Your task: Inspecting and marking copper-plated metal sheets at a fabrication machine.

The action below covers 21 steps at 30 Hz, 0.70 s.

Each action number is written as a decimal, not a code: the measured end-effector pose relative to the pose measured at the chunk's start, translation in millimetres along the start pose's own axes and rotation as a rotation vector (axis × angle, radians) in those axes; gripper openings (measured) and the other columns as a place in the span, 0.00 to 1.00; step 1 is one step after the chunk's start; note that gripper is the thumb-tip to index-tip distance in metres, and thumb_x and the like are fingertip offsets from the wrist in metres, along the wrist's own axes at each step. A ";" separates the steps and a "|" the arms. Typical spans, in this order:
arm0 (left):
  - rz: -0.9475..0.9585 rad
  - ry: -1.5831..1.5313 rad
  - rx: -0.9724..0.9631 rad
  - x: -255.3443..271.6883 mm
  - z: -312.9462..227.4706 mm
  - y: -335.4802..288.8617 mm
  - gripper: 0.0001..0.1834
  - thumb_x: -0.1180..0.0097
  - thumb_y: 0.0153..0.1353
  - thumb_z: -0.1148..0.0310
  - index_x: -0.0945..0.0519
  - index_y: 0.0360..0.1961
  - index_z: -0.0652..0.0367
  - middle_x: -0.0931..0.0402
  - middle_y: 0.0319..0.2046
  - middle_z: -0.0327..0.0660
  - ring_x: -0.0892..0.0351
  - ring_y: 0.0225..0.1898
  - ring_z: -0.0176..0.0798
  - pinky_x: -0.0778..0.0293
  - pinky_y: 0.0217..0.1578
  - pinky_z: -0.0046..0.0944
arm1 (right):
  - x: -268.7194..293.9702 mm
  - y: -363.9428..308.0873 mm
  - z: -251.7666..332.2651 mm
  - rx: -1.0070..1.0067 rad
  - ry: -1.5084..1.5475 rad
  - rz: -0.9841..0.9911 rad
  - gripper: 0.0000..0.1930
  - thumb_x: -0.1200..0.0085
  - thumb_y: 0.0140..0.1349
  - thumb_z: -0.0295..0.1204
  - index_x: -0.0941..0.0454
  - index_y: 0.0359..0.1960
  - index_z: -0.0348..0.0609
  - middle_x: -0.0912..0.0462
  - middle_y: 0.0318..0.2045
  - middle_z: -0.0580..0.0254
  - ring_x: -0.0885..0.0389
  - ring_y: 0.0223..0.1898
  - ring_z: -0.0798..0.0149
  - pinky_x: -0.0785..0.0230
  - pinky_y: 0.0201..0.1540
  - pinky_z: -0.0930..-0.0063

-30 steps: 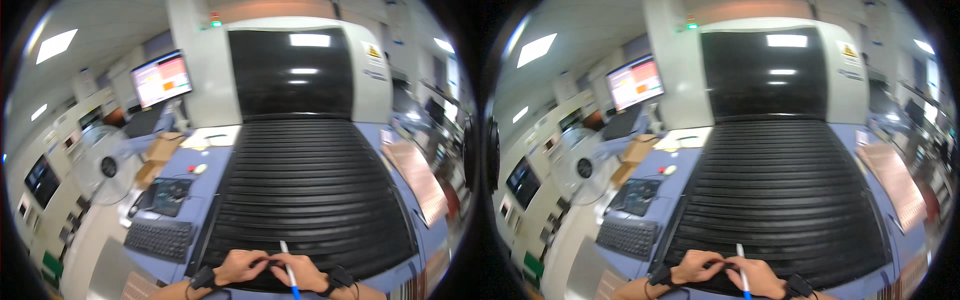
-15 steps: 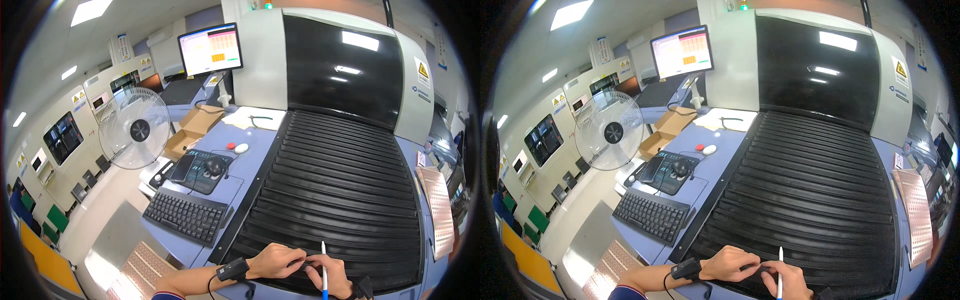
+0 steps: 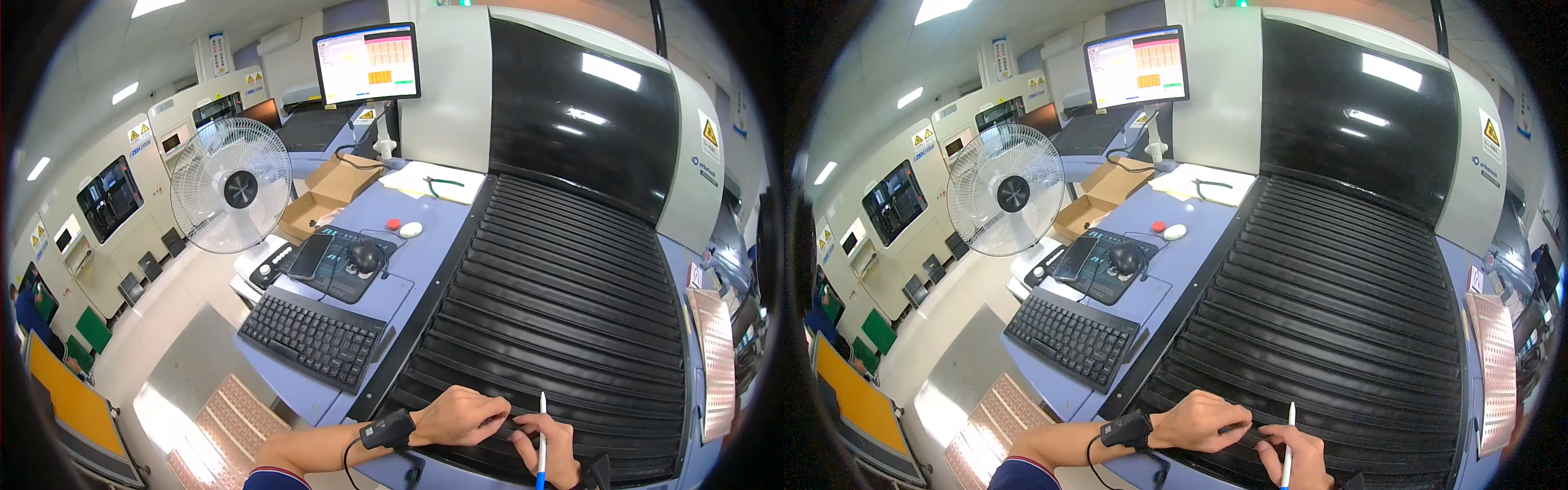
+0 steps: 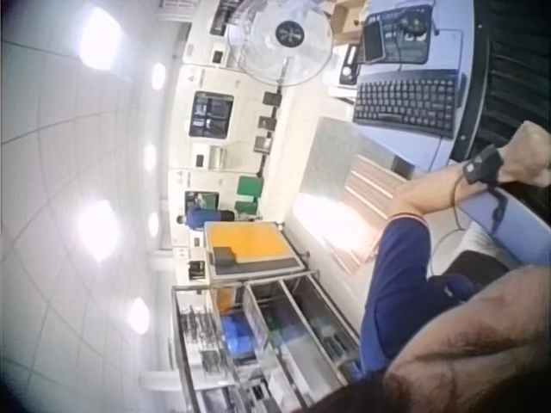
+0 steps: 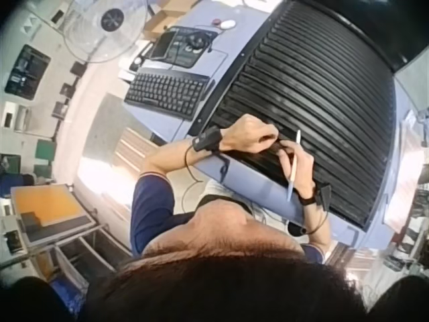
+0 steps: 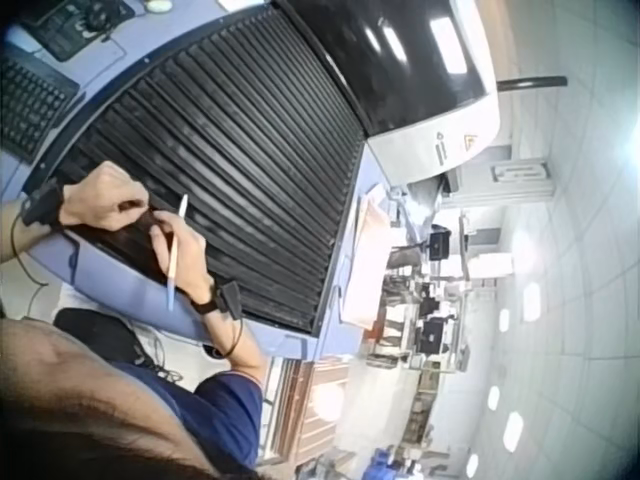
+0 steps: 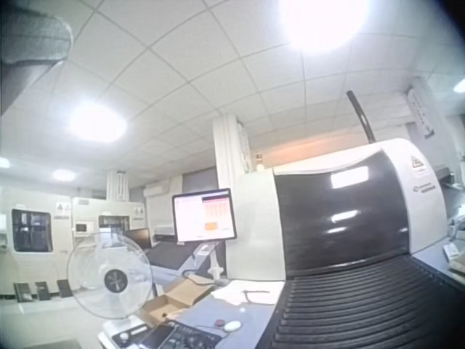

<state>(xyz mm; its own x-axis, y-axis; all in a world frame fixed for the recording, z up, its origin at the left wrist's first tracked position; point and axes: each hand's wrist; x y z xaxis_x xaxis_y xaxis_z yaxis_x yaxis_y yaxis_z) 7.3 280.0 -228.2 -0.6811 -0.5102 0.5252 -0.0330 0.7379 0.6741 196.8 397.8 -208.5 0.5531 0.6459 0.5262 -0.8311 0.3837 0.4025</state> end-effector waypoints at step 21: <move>-0.311 0.255 0.235 30.7 33.6 12.4 0.07 0.34 0.58 0.77 0.22 0.34 0.63 0.17 0.24 0.43 0.13 0.26 0.36 0.20 0.28 0.31 | 58.5 12.2 -30.6 -0.070 -0.118 -0.395 0.09 0.45 0.63 0.23 0.22 0.45 0.35 0.16 0.22 0.60 0.21 0.22 0.74 0.31 0.26 0.80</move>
<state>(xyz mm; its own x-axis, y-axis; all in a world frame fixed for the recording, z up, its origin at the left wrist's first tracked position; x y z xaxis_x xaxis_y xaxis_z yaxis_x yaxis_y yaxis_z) -38.6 288.4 -221.2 -0.4118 -0.7935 0.4481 -0.3922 0.5981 0.6989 217.2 460.4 -195.8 0.8295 0.3622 0.4252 -0.5537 0.6330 0.5409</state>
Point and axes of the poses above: each hand's wrist, its own y-axis towards the middle knuckle, its own x-axis out of the back of the hand, z = x × y
